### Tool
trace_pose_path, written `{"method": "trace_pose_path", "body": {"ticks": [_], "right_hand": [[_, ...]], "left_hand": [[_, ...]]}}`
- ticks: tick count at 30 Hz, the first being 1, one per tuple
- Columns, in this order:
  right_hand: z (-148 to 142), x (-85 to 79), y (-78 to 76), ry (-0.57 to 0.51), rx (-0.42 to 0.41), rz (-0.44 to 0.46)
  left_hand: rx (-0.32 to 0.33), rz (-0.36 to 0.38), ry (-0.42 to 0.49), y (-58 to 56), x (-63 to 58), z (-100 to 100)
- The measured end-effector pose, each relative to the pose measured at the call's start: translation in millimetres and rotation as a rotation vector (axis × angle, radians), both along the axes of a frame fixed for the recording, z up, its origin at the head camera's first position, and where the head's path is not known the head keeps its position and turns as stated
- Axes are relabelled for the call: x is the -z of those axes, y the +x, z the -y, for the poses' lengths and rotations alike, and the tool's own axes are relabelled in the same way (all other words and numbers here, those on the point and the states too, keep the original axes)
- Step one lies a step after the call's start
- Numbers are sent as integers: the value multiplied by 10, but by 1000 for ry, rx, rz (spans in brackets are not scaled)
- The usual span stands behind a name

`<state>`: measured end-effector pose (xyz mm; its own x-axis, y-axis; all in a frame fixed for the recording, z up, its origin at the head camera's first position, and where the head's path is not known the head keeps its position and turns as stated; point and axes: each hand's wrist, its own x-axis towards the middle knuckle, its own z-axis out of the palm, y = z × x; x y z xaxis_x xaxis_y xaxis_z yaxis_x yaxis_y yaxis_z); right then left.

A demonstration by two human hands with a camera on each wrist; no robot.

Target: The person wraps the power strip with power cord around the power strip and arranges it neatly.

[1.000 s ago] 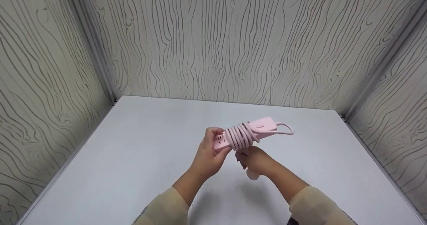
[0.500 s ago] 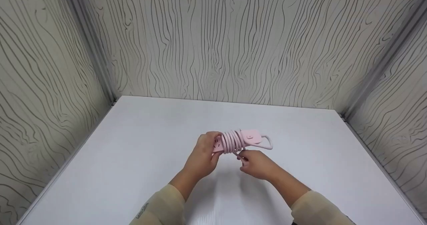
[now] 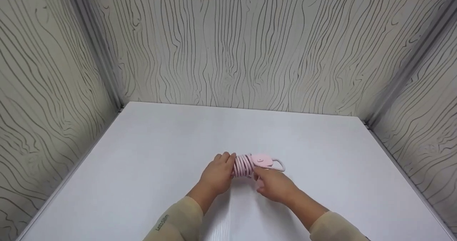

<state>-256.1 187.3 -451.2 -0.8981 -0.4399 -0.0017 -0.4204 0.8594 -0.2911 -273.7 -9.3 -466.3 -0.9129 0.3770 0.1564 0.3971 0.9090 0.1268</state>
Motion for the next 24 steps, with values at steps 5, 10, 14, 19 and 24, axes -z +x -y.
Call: {"method": "trace_pose_path", "body": {"ticks": [5,10,14,19,24], "right_hand": [[-31,91,-14,74,-37,-21],[-51,171,-31,122,-65,-21],[-81,246,-48,203,-100,-127],[-108,352,-28,326,-194,-312],[-135,379,18,404,-242,-344]], "left_hand": [[-19,21,-92,-13,48,-85],[-22,-6,-151,-30,114,-129],[-40,-49,-182,-52,155,-162],[-72,-107,-206,-57,233,-174],[-70,-144,-190,-65,284,-146]]}}
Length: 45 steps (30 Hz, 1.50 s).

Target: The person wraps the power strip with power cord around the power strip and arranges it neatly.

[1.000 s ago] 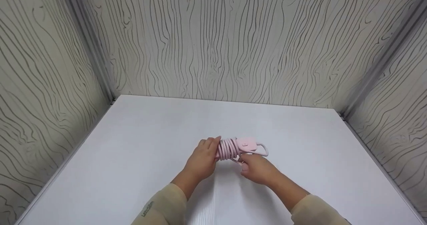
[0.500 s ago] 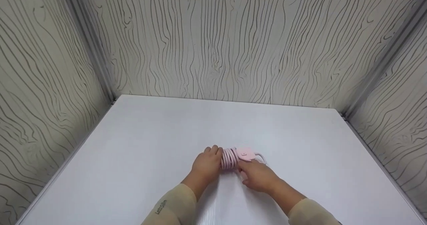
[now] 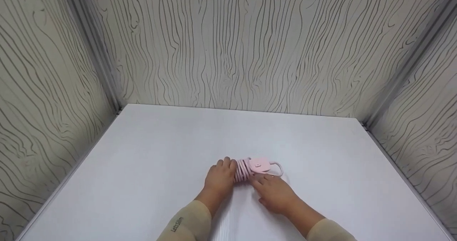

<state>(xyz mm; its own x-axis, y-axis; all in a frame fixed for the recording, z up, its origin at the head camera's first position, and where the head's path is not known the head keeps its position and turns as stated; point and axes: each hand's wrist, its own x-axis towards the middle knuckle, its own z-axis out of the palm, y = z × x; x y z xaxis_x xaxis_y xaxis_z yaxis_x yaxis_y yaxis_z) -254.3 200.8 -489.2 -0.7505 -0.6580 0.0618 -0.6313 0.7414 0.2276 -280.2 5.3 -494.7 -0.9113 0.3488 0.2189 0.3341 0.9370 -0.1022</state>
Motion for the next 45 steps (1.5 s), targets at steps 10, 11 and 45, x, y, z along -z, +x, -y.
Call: {"method": "trace_pose_path", "body": {"ticks": [10,11,45], "right_hand": [[-23,-28,76,58,-81,-87],[-25,-21,82,60,-83,-94],[-218,-467,114,-314,-261,-280]], "left_hand": [[47,28,37,-2,42,152],[55,34,46,-1,39,163],[119,239,133,-51,-222,457]]}}
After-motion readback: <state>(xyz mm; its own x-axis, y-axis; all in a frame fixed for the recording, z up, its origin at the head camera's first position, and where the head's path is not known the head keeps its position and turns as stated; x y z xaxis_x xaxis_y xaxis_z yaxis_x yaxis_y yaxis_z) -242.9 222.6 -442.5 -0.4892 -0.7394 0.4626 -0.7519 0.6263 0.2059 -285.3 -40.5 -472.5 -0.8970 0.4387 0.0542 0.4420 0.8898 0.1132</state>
